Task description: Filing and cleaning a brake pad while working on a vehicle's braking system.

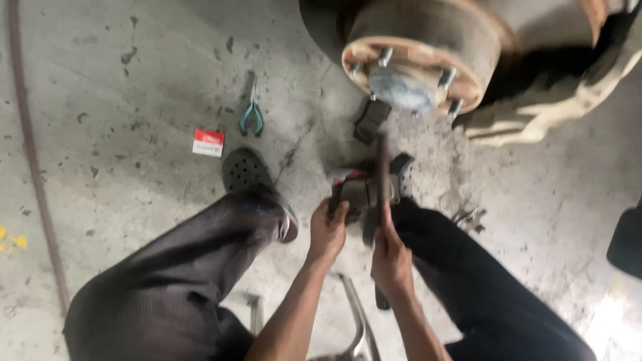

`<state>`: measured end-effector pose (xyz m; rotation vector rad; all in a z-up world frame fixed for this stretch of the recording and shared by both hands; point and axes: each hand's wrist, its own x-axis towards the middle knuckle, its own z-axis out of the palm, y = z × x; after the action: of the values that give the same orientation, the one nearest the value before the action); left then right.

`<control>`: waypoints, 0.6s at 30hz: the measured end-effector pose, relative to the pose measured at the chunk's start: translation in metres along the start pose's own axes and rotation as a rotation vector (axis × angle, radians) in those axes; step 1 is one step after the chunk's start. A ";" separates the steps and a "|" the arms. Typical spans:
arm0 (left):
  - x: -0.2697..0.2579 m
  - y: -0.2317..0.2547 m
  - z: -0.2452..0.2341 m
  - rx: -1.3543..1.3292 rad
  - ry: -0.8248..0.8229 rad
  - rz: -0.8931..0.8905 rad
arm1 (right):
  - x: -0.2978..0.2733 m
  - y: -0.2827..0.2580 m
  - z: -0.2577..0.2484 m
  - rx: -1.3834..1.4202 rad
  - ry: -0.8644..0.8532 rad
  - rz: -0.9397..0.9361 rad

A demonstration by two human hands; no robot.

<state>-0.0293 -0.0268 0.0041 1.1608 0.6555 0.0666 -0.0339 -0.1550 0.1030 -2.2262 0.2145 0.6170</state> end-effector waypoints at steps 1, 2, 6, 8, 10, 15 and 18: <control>0.003 -0.004 0.001 0.077 0.018 -0.054 | -0.001 0.004 0.000 -0.080 -0.015 -0.060; 0.006 -0.007 0.002 0.156 0.036 -0.107 | -0.001 0.007 -0.001 -0.160 -0.031 -0.119; 0.011 0.000 0.006 -0.154 0.009 -0.067 | -0.008 -0.017 0.001 -0.236 -0.075 -0.040; 0.004 0.014 0.006 -0.179 -0.041 0.016 | 0.010 -0.072 -0.017 -0.199 -0.058 0.173; 0.002 0.013 0.003 -0.054 -0.030 -0.029 | -0.014 -0.041 -0.002 -0.220 -0.065 0.117; 0.007 0.009 0.006 -0.142 -0.004 -0.025 | 0.005 0.011 0.000 -0.093 -0.139 -0.122; 0.009 0.009 0.010 -0.203 -0.052 -0.004 | -0.003 -0.029 -0.004 -0.186 0.054 -0.052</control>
<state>-0.0142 -0.0276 0.0100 0.9631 0.5906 0.0969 -0.0254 -0.1392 0.1258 -2.4213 0.1302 0.5686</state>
